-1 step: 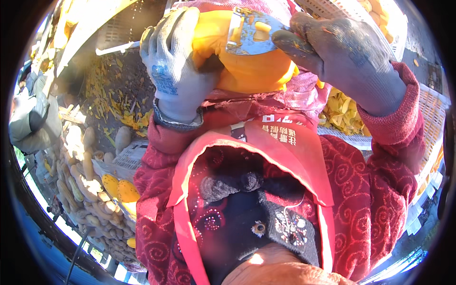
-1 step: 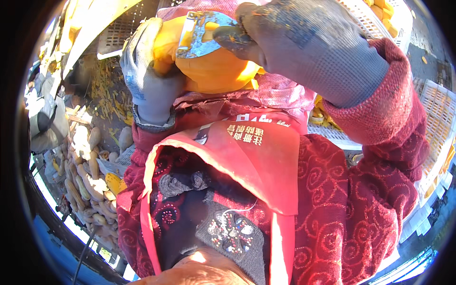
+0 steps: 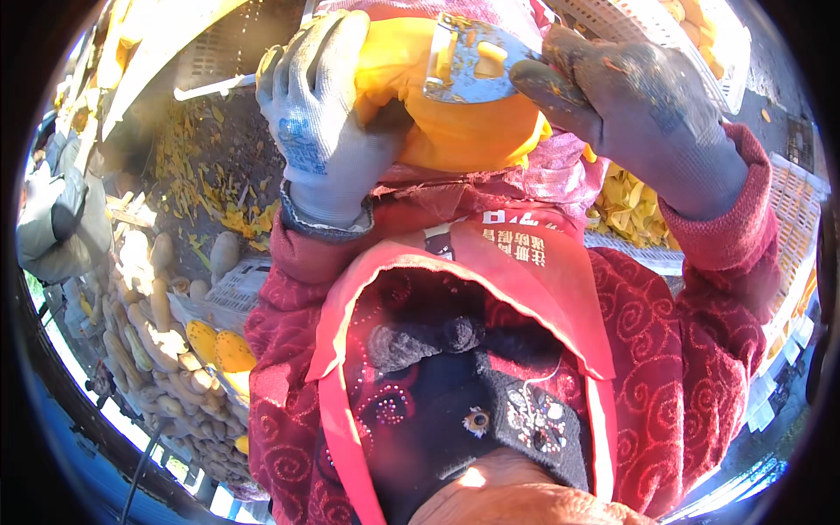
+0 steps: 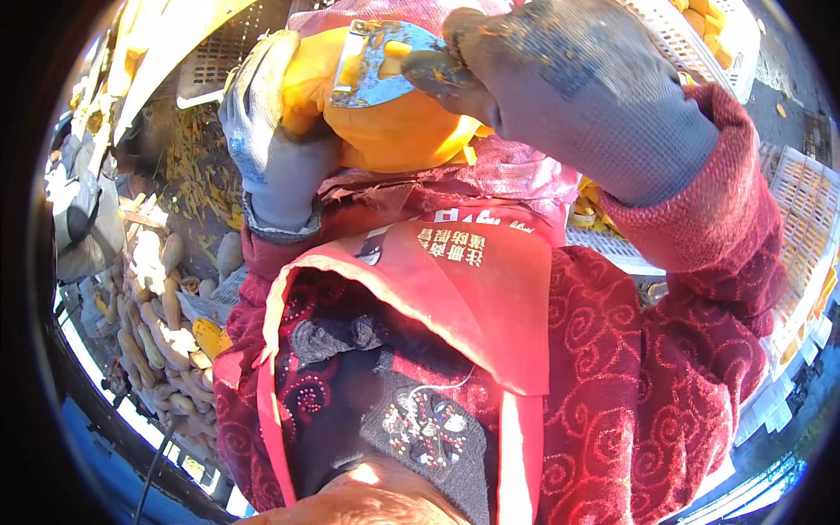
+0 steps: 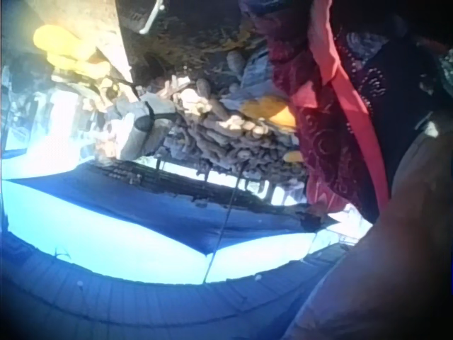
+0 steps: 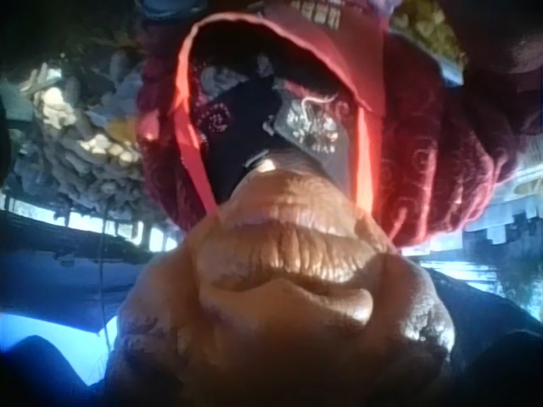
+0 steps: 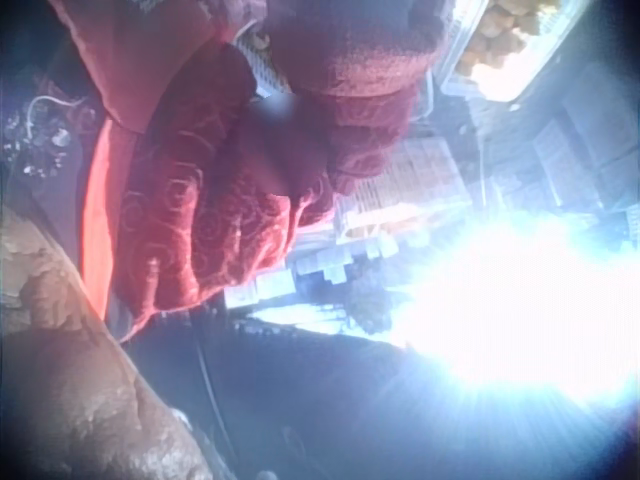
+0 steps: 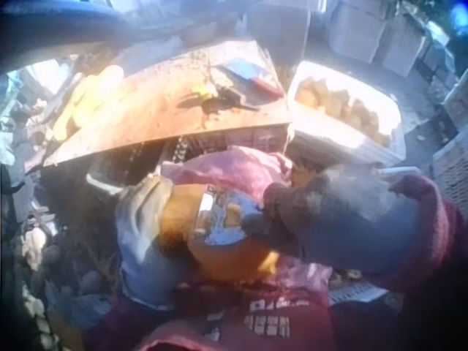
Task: The person peels a large yellow melon using a peeler, then slices it into smaller pieces with a knife. The melon pieces are placed into white plastic crates.
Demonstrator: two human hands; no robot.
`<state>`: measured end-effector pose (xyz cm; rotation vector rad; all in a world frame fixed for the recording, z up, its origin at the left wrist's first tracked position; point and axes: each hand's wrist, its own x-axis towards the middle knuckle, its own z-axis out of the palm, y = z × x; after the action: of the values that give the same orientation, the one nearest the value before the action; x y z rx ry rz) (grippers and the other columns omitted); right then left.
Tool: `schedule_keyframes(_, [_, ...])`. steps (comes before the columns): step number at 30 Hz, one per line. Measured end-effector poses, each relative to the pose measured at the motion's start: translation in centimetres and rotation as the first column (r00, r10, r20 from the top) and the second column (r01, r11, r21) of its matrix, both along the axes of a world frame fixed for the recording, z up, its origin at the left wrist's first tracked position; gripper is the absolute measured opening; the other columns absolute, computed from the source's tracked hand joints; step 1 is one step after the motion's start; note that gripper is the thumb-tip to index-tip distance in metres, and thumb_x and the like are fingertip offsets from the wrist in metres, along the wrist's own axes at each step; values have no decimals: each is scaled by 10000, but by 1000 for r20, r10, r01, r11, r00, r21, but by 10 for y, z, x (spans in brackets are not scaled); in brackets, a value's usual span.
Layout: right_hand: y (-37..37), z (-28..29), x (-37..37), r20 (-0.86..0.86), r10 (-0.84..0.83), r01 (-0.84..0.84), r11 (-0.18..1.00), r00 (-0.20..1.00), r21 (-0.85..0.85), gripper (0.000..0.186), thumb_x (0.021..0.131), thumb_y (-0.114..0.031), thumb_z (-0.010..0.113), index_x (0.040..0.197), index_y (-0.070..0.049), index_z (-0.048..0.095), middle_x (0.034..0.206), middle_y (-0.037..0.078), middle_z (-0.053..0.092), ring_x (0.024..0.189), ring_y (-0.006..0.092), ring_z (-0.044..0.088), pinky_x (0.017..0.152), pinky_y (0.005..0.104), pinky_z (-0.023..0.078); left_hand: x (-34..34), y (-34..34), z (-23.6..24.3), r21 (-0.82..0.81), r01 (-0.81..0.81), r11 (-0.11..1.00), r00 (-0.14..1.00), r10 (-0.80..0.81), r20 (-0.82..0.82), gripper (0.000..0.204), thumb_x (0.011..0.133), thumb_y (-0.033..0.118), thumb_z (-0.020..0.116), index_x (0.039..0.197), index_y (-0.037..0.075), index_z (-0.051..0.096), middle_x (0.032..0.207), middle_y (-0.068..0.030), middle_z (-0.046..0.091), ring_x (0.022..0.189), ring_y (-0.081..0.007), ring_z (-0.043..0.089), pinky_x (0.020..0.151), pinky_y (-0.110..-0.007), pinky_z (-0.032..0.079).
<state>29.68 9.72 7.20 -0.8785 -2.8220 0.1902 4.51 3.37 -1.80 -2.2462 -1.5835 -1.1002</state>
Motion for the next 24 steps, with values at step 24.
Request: schedule_keyframes(24, [-102, -94, 74, -10, -472, 443, 834, 881, -329, 183, 945, -283, 613, 958, -103, 640, 700, 114, 651, 608, 311, 658, 527, 412, 514, 7, -12, 22, -77, -14, 997, 971, -5, -240, 514, 732, 213, 634, 1183, -34, 620, 1209, -185, 596, 1170, -360, 553, 1039, -507, 395])
